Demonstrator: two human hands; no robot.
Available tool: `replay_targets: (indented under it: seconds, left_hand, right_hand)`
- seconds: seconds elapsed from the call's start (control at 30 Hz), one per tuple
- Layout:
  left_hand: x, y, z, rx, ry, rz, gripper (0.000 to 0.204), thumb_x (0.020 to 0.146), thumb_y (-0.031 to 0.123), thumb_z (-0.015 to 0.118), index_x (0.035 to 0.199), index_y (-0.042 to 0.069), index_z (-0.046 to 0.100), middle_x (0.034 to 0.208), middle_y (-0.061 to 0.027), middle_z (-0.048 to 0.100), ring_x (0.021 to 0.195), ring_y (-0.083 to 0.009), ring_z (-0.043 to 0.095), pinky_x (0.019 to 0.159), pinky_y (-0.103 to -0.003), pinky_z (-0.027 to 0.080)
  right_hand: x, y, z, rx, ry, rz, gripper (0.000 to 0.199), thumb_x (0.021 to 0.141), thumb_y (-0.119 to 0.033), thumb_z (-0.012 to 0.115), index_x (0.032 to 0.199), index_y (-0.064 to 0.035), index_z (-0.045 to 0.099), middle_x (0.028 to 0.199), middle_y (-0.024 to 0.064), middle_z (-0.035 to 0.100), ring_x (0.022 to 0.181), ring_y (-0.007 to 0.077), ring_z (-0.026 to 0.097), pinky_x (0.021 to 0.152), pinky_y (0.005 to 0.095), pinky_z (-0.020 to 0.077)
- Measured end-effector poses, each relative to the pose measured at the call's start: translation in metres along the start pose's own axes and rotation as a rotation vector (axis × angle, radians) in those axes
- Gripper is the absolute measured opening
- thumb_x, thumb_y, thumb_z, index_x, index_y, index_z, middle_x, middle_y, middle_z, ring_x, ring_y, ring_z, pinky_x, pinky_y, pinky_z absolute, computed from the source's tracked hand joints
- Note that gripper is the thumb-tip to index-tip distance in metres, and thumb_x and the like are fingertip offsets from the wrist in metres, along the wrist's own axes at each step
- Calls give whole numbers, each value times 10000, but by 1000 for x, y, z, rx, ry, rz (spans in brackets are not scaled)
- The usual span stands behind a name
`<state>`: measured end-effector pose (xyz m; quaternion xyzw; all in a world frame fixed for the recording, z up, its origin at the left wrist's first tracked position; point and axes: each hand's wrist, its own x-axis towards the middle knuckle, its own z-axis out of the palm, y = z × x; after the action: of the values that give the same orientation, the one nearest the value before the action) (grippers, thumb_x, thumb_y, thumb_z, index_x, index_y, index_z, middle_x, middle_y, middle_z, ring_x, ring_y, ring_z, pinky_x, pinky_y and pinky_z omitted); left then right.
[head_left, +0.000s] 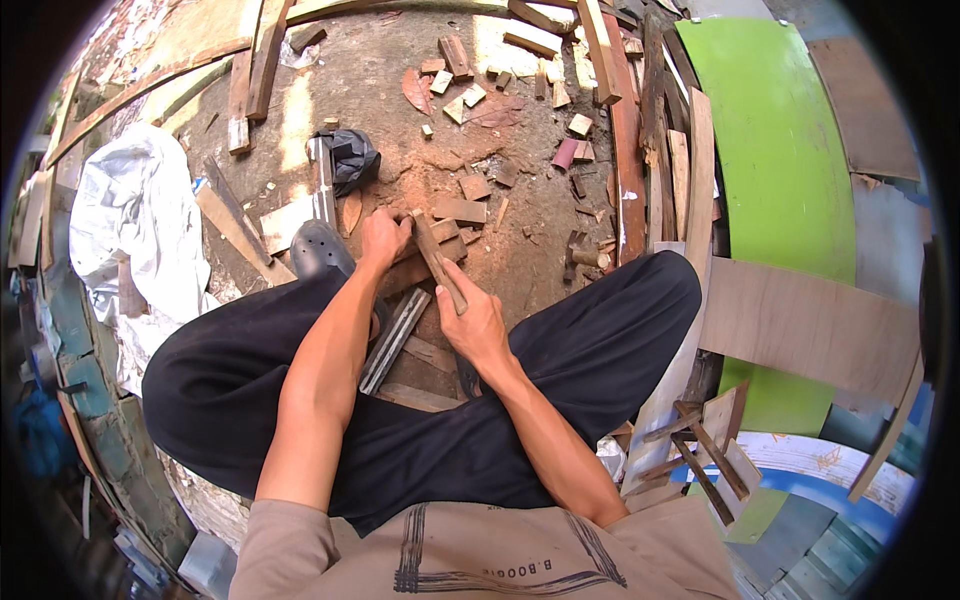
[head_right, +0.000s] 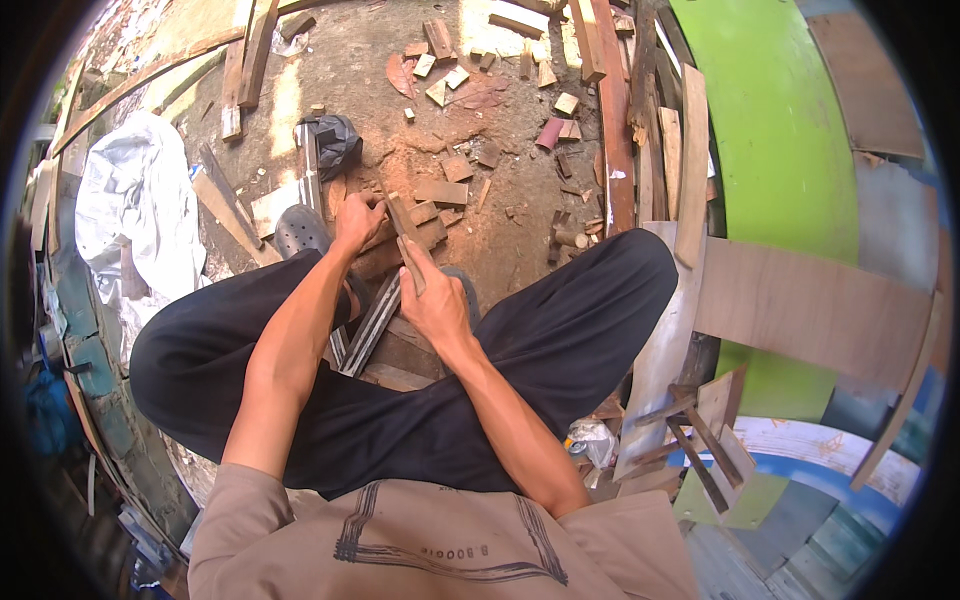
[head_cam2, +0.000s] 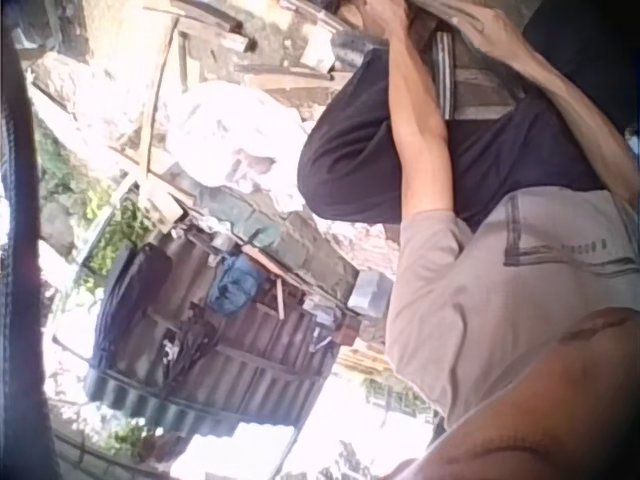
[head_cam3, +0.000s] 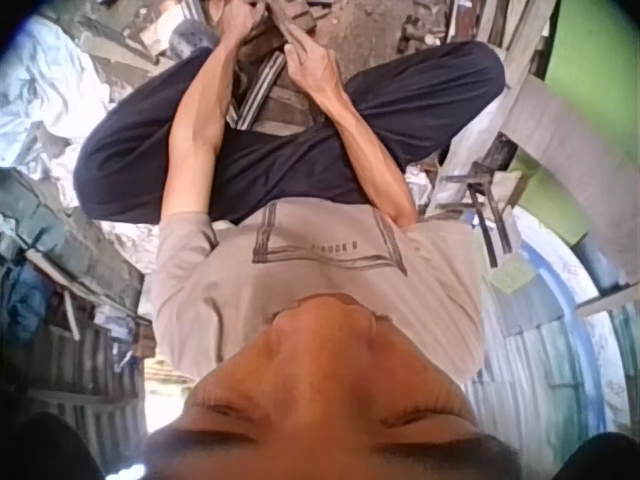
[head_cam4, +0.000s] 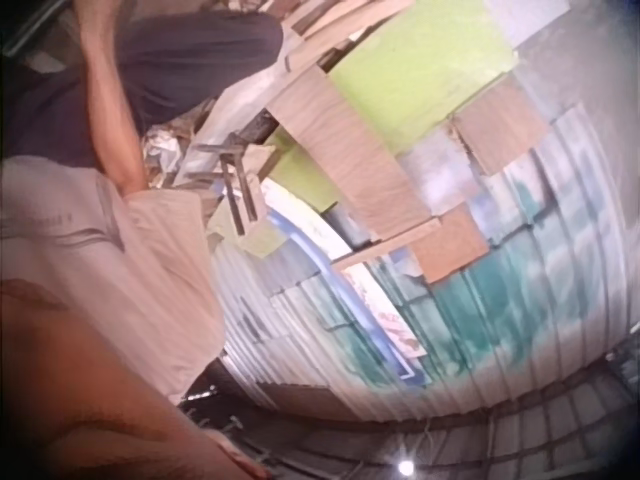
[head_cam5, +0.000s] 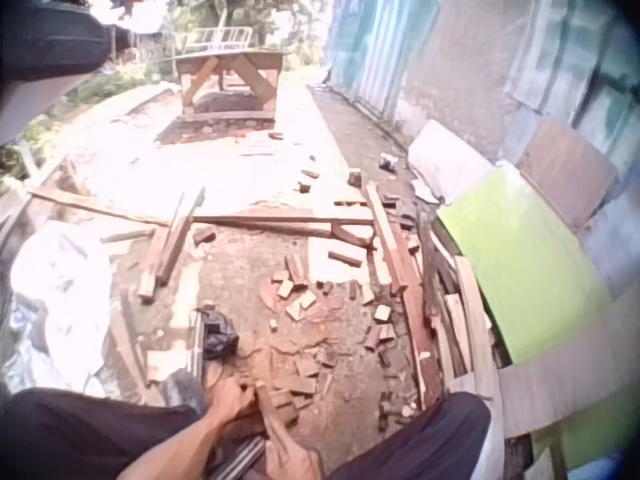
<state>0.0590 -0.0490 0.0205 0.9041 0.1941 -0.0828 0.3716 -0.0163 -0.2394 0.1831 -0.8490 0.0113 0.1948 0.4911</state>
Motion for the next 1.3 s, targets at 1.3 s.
replay_targets:
  seconds: [1.3]
  left_hand:
    - [-9, -3, -3, -121, -14, -53, 258, 863, 279, 741, 1038, 95, 785, 924, -218, 733, 885, -394, 714, 828, -456, 548]
  right_hand:
    - [-11, -19, 2, -154, 23, -79, 413, 961, -136, 607, 1346, 14, 608, 1189, 278, 688, 1106, 397, 686, 942, 395, 534]
